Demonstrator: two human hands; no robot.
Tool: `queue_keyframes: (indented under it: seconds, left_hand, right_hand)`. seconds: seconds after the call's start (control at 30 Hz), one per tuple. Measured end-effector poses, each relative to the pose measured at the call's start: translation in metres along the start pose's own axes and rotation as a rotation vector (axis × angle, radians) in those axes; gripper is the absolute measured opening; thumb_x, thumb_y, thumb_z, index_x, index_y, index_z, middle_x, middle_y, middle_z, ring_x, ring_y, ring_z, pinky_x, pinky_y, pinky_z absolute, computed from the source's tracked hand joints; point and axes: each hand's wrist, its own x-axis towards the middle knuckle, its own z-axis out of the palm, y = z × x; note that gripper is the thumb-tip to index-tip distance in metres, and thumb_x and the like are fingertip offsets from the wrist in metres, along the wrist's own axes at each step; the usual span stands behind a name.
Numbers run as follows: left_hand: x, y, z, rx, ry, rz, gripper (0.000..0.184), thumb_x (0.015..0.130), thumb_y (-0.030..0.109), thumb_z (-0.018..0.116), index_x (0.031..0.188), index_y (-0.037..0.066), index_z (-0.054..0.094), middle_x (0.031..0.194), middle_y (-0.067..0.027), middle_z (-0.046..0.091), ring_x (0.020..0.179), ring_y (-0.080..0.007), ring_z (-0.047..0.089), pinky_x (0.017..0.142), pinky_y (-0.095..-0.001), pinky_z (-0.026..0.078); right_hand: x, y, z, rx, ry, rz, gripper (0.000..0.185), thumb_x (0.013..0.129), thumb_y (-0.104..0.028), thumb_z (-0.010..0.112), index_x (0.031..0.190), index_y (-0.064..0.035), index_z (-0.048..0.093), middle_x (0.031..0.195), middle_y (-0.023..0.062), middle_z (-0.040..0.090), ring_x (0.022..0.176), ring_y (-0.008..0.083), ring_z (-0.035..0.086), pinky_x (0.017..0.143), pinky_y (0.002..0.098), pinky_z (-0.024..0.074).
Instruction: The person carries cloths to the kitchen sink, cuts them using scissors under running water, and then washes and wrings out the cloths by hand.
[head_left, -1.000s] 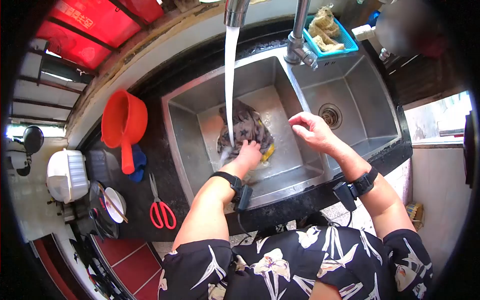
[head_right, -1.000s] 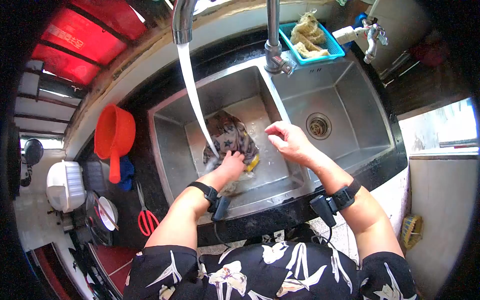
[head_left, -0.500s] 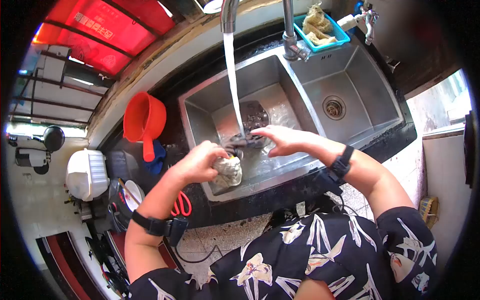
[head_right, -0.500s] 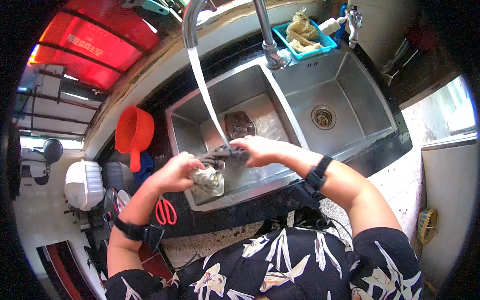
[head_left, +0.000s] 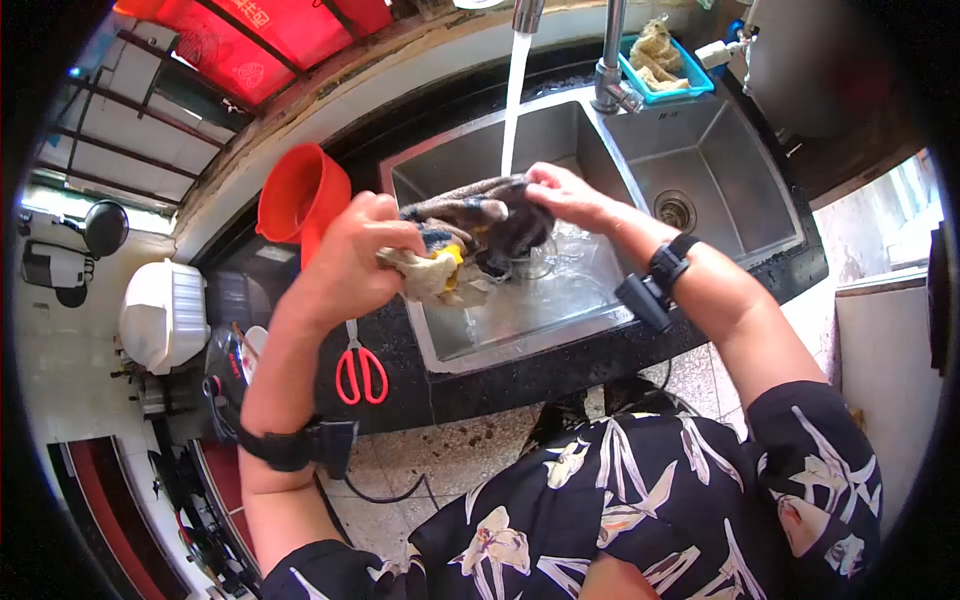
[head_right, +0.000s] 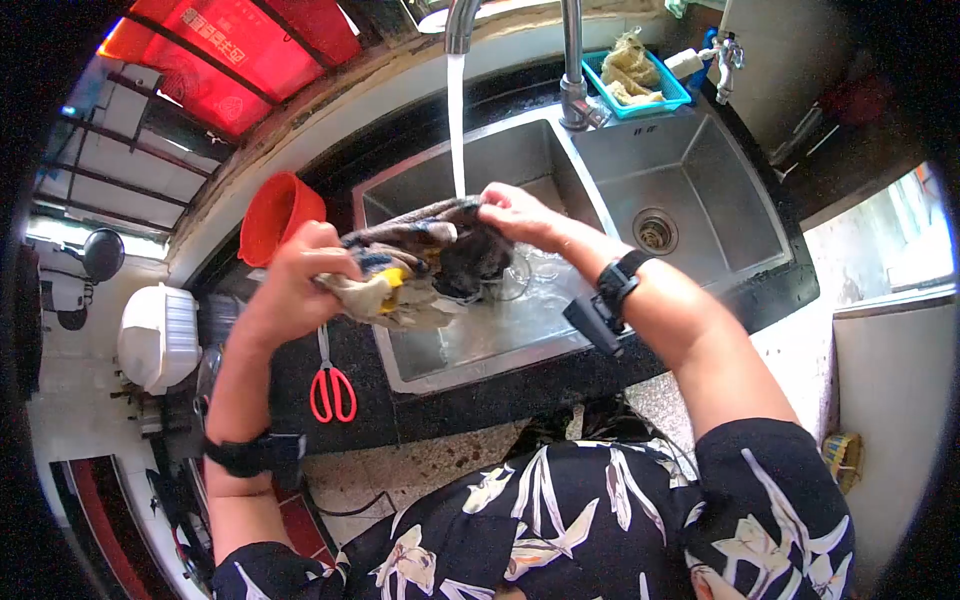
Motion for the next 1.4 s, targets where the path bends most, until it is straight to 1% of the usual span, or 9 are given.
queue_keyframes:
  seconds: [0.33,0.53,0.57,0.67,0.73,0.8,1.1,1.27,1.4]
  left_hand:
    - [-0.003,-0.07,0.087,0.174,0.142,-0.105,0.016,0.054,0.0,0.055,0.065,0.01,0.058,0.073,-0.0069,0.049,0.077,-0.0267,0.048,0.066,-0.035,0.043]
    - [0.009,-0.054,0.084,0.283,0.359,-0.05,0.008,0.058,0.004,0.056,0.061,0.01,0.054,0.07,-0.0062,0.046,0.076,-0.0257,0.047,0.063,-0.0355,0.043]
    - [0.007,-0.057,0.093,0.314,0.383,-0.052,0.007,0.059,0.006,0.058,0.06,0.011,0.053,0.07,-0.0058,0.045,0.076,-0.0254,0.046,0.063,-0.0352,0.042]
    - [-0.008,-0.078,0.143,0.318,0.215,-0.087,0.007,0.061,0.017,0.063,0.064,0.015,0.057,0.073,-0.005,0.046,0.079,-0.0248,0.046,0.064,-0.0362,0.041]
    - [-0.021,-0.065,0.165,0.339,-0.07,-0.249,0.018,0.059,0.009,0.062,0.075,0.017,0.062,0.079,-0.0066,0.053,0.087,-0.0274,0.049,0.068,-0.0342,0.044]
    - [-0.028,-0.073,0.192,0.218,-0.23,-0.323,0.023,0.061,0.014,0.062,0.084,0.018,0.063,0.091,-0.0081,0.056,0.099,-0.0265,0.048,0.076,-0.0346,0.044]
    - [0.09,-0.062,0.153,-0.946,0.442,-0.802,0.032,0.065,0.001,0.06,0.095,0.001,0.047,0.082,-0.0068,0.051,0.06,-0.0129,0.051,0.041,-0.0246,0.044]
    - [0.149,-0.063,0.132,-0.906,0.437,-0.711,0.029,0.065,0.002,0.058,0.094,0.004,0.054,0.078,-0.0048,0.057,0.067,-0.0123,0.055,0.054,-0.0264,0.047]
    - [0.144,-0.039,0.118,-0.412,0.367,-0.562,0.019,0.063,0.005,0.056,0.082,0.003,0.057,0.071,-0.0015,0.057,0.064,-0.0093,0.052,0.058,-0.0222,0.044]
  right_hand:
    - [-0.01,-0.136,-0.02,-0.554,0.158,-0.494,0.01,0.081,-0.013,0.054,0.089,-0.0056,0.053,0.068,-0.0061,0.045,0.066,0.0022,0.039,0.057,0.0177,0.0348]
    - [-0.039,-0.134,-0.018,-0.607,0.458,-0.476,0.014,0.08,-0.015,0.057,0.09,-0.0054,0.058,0.074,-0.0011,0.056,0.071,0.0055,0.048,0.064,0.021,0.0416]
    - [-0.034,-0.105,-0.024,-0.261,0.269,-0.534,0.011,0.08,-0.013,0.057,0.087,-0.0046,0.058,0.074,-0.0032,0.056,0.07,0.0044,0.048,0.063,0.0198,0.0409]
    - [-0.052,-0.038,-0.017,-0.135,0.194,-0.149,0.01,0.079,-0.007,0.054,0.086,-0.005,0.059,0.069,-0.0043,0.054,0.062,0.0027,0.046,0.056,0.0187,0.0394]
    - [-0.066,-0.004,-0.01,-0.555,0.067,0.075,0.02,0.08,-0.018,0.058,0.097,-0.0083,0.061,0.083,0.0041,0.063,0.073,0.0082,0.056,0.067,0.0233,0.0444]
    - [-0.07,0.023,-0.007,-0.42,-0.098,0.22,0.028,0.082,-0.021,0.055,0.104,-0.0056,0.058,0.093,0.0072,0.062,0.085,0.0114,0.056,0.078,0.0258,0.0422]
    - [0.008,-0.037,0.003,0.186,0.296,0.138,0.031,0.072,-0.009,0.06,0.099,-0.0034,0.049,0.079,0.0044,0.051,0.07,0.0146,0.053,0.063,0.0299,0.0472]
    - [0.045,-0.054,-0.005,0.627,0.091,-0.037,0.021,0.07,-0.005,0.058,0.09,0.0,0.051,0.08,0.0114,0.056,0.069,0.0221,0.058,0.06,0.0342,0.0519]
    - [0.035,-0.06,-0.016,0.287,0.101,0.005,0.014,0.07,-0.012,0.062,0.077,-0.0014,0.056,0.067,0.008,0.057,0.054,0.0168,0.057,0.052,0.0285,0.0505]
